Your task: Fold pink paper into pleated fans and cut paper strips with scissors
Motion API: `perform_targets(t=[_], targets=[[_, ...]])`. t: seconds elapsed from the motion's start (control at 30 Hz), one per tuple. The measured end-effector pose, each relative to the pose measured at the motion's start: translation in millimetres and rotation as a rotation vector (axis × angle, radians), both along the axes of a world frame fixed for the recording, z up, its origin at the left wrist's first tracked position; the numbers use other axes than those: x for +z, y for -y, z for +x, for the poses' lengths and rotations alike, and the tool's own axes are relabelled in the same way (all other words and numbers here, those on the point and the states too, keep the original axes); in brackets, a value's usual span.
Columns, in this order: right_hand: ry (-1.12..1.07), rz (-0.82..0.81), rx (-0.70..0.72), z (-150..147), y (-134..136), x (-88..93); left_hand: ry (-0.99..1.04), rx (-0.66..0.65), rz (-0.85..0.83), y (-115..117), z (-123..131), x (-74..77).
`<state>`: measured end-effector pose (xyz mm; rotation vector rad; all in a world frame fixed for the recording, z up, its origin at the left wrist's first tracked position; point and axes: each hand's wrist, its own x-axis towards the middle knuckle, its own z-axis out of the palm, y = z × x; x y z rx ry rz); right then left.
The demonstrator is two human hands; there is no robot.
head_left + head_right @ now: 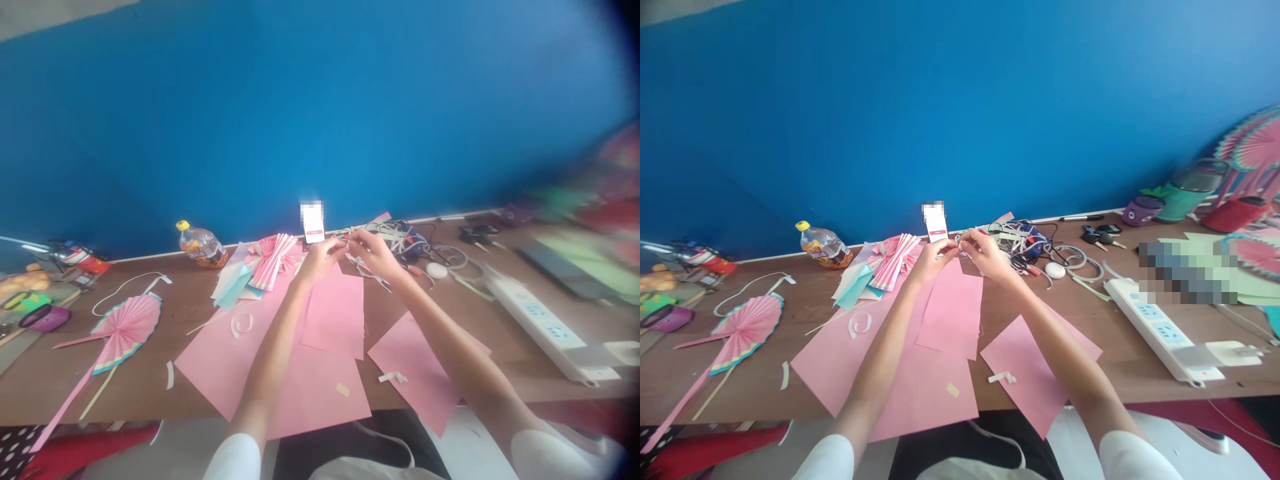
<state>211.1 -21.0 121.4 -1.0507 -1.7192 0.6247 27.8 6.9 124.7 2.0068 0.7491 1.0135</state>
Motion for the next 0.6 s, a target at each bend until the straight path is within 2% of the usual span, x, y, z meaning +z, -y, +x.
perform_targets(t=[0.17, 0.43, 0.6], targets=[[-0.184, -0.040, 0.019, -5, 0, -3.2, 0.034, 0.008, -0.003, -2, 0, -2.5], [-0.176, -0.058, -0.029, -9, 2, -2.5, 0.131, 0.115, -0.031, 1, -1, -4.5], [-0.202, -0.065, -0.054, -12, 3, -1.4, 0.122, 0.147, 0.019, 0, 2, -9.6]])
